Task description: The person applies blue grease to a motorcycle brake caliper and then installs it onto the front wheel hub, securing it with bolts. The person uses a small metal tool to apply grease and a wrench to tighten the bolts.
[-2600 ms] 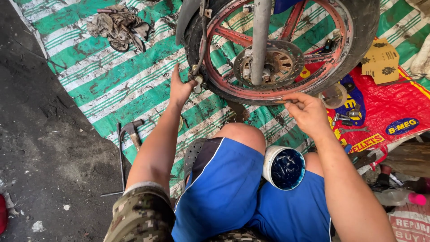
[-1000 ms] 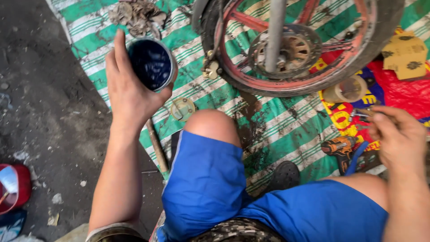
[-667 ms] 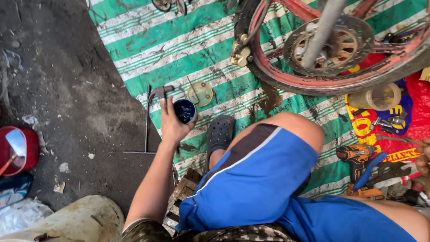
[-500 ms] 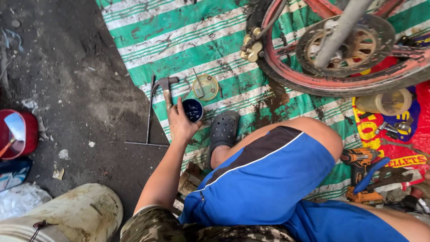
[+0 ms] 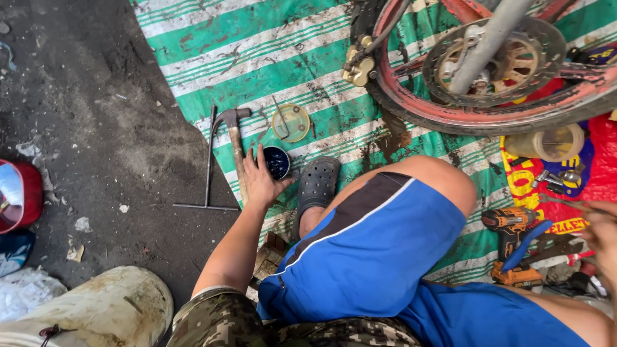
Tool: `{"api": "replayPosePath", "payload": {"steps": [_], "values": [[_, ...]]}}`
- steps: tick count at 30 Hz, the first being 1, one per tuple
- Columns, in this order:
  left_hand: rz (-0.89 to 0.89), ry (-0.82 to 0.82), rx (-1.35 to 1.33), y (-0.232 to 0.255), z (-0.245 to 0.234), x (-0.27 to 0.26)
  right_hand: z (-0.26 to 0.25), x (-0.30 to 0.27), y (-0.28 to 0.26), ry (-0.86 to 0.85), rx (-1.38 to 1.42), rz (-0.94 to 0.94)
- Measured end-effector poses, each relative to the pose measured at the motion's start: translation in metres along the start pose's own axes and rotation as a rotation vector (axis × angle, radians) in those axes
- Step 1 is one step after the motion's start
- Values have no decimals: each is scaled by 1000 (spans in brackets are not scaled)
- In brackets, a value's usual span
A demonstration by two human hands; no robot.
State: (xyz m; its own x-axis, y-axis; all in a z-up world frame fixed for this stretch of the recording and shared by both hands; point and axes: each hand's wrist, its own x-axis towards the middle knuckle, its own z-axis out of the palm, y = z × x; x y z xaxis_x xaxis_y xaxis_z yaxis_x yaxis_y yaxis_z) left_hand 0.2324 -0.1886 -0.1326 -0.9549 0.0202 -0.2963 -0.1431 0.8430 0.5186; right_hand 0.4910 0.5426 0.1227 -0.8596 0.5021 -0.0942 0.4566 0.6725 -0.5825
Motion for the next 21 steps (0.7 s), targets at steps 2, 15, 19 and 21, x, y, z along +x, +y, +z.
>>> {"api": "replayPosePath", "payload": {"steps": [2,15,19,21], "values": [[20,-18,15,2,-5,1,28,-30,-72,26,-9,7],[622,124,-364,199,-243,82,52,-17,-298,-102,-278,-8],[502,-587,-667,249,-299,67,50,2,-311,-178,-294,-83],[392,-719,-896,206,-251,71,44,19,-320,-185,-178,-109]]}}
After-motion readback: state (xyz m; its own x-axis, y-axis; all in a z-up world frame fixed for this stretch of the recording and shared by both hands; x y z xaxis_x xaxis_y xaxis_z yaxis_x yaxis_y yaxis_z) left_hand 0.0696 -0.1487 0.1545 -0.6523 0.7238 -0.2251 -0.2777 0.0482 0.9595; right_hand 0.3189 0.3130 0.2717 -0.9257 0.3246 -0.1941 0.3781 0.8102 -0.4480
